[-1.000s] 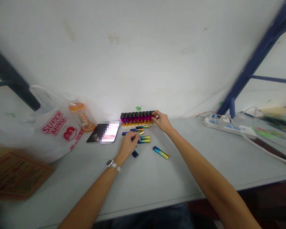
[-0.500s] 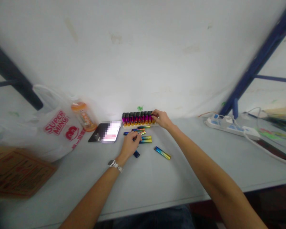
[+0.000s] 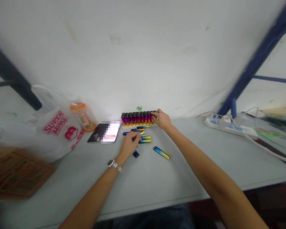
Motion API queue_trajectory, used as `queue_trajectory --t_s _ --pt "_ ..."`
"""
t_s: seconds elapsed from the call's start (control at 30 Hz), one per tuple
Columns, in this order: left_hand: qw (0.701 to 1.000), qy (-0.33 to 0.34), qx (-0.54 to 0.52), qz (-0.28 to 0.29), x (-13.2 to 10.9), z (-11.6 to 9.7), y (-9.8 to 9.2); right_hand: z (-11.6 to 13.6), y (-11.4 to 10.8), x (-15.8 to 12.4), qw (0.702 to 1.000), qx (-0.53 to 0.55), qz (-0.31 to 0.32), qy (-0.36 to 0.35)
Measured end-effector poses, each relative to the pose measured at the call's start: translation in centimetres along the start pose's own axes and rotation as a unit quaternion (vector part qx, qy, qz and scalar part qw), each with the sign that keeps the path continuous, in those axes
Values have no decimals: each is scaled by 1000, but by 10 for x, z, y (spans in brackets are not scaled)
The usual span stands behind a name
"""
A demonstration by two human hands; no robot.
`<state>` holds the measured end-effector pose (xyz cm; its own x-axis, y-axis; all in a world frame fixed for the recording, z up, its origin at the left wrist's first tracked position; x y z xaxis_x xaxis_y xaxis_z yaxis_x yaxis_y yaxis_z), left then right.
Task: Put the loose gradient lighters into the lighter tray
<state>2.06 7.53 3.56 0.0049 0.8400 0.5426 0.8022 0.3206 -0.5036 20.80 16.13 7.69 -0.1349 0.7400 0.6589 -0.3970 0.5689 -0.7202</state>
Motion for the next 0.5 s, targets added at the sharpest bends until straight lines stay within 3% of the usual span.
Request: queue_trajectory --t_s 0.17,0.37,0.5 --pt "1000 4 0 -1 -1 -1 0 -2 2 -6 1000 8 -13 19" --pt "1000 6 6 1 -1 -1 1 -3 3 5 990 137 -22 25" --pt "1000 5 6 -9 0 0 -1 -8 9 16 979 202 9 27"
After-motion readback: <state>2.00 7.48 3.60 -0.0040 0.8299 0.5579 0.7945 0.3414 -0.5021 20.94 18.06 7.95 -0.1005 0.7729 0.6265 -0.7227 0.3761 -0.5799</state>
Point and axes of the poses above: each hand's wrist, its own x-axis towards the middle knuckle, its own y-axis out of the palm, z = x × y, the point moved 9 cm from there along x, towards the middle knuckle, and after that the axes turned 10 degrees about -z, right-handed, at the moved point
